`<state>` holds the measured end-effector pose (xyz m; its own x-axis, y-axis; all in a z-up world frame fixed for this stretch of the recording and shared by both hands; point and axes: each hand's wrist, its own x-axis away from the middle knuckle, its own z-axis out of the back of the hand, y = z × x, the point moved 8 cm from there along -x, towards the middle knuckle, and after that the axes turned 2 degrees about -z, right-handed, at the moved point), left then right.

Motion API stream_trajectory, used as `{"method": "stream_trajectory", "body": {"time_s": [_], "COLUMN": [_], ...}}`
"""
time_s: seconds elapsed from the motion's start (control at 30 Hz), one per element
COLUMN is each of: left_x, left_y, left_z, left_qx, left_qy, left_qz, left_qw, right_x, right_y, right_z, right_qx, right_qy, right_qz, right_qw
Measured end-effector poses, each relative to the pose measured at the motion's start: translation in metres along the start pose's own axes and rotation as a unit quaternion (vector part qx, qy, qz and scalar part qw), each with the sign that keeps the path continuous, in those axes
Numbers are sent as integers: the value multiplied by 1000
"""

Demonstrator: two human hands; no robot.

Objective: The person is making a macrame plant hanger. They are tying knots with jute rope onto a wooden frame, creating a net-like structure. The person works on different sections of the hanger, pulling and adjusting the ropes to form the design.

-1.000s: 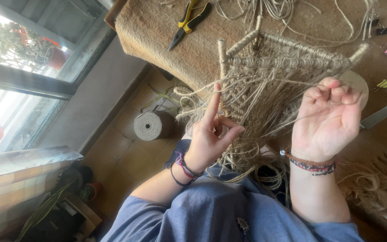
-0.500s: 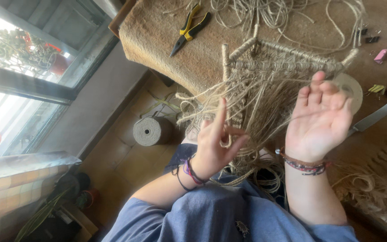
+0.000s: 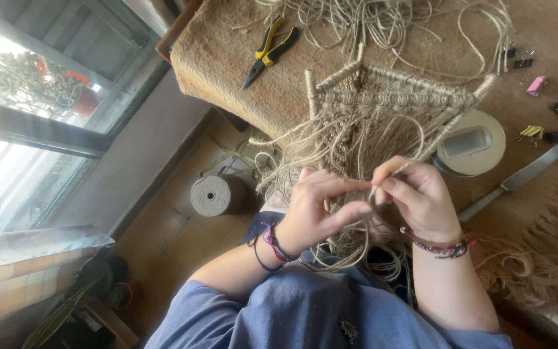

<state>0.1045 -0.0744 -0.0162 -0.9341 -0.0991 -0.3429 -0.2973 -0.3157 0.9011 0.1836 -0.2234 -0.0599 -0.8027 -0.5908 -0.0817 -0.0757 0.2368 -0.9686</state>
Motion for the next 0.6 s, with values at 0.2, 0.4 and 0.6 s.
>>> {"method": "stream_trajectory", "body": {"time_s": [0.2,0.4,0.6], "left_x": [0,-1,-8], "left_y": [-5,-6,12], "left_z": [-2,0,3], "left_qx": [-23,-27,-118], "left_qy": [11,-4,-56], "left_qz": [0,3,-42], "left_qw": [1000,1000,991], "right_x": [-9,-10,-14], "right_y": [-9,-11,25], "right_z": [0,-18,8], "right_qx": [73,58,27], "right_qy": [-3,11,0], "right_qz": [6,-77,-67], "right_qw": [997,995,997]}}
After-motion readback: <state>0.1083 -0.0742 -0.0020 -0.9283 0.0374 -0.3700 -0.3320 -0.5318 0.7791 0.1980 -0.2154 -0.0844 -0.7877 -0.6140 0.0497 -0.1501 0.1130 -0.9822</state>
